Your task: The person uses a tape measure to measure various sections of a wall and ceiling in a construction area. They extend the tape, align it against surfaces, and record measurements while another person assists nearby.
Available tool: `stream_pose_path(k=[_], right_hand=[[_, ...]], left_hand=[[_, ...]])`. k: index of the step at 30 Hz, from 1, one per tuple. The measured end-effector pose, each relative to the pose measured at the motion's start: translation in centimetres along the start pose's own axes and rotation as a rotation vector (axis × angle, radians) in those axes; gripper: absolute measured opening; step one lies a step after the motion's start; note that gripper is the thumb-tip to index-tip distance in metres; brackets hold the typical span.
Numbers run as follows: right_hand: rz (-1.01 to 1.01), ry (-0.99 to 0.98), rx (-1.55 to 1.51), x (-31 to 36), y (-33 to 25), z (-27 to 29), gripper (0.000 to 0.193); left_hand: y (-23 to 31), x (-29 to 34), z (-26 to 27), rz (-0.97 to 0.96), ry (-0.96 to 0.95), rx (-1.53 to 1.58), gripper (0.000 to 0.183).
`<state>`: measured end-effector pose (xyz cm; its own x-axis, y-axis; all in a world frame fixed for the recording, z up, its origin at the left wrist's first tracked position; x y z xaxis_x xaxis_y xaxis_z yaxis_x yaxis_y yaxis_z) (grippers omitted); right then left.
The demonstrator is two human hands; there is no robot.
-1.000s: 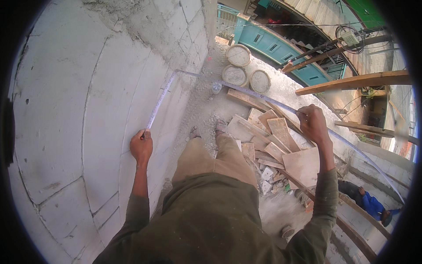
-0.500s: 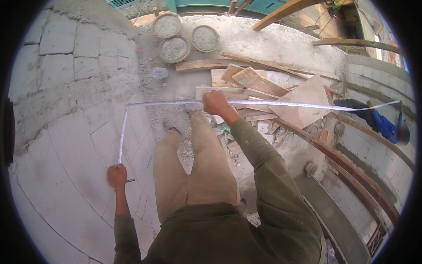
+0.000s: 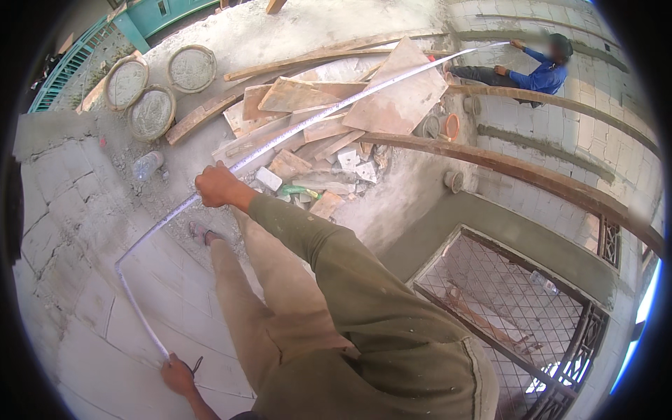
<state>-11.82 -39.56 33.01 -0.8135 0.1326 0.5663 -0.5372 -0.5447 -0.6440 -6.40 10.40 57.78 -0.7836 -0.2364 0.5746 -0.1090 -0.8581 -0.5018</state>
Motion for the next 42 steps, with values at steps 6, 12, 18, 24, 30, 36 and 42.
stream_pose_path(k=[6, 12, 18, 24, 30, 36, 42], right_hand=[[0.206, 0.319, 0.046, 0.4, -7.2, 8.9, 0.016], [0.263, 0.421, -0.042, -5.0, -9.2, 18.6, 0.018], [0.281, 0.359, -0.174, -10.5, -9.2, 22.6, 0.018], [0.318, 0.477, -0.256, -12.3, -11.0, 28.1, 0.018], [0.299, 0.506, -0.2, -12.9, -11.1, 30.3, 0.015], [0.225, 0.435, -0.182, -14.8, -8.6, 30.4, 0.014], [0.119, 0.245, -0.098, -14.9, -2.5, 21.0, 0.015]], left_hand=[[-1.6, 0.3, 0.6, 0.001, 0.172, 0.248, 0.051], [-1.9, 1.3, 0.5, -0.034, 0.259, 0.285, 0.057], [2.8, 0.6, 3.8, -0.075, 0.058, 0.337, 0.051], [5.3, -0.9, 8.8, -0.155, 0.288, 0.35, 0.05], [6.2, -2.1, 10.9, -0.167, 0.395, 0.355, 0.047], [6.8, -2.8, 11.4, -0.163, 0.205, 0.379, 0.046], [7.9, -4.7, 10.0, -0.204, 0.099, 0.201, 0.05]])
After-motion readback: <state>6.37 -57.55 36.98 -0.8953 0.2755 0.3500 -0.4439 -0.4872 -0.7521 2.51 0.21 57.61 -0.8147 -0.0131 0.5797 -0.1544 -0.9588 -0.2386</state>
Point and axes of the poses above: each hand's wrist, its own x-axis away from the middle knuckle, its own z-axis out of the back of the hand, y = z × x, the point moved 9 cm from there along -x, towards the middle knuckle, and after that the axes turned 15 degrees about -x, right-handed, at the moved point
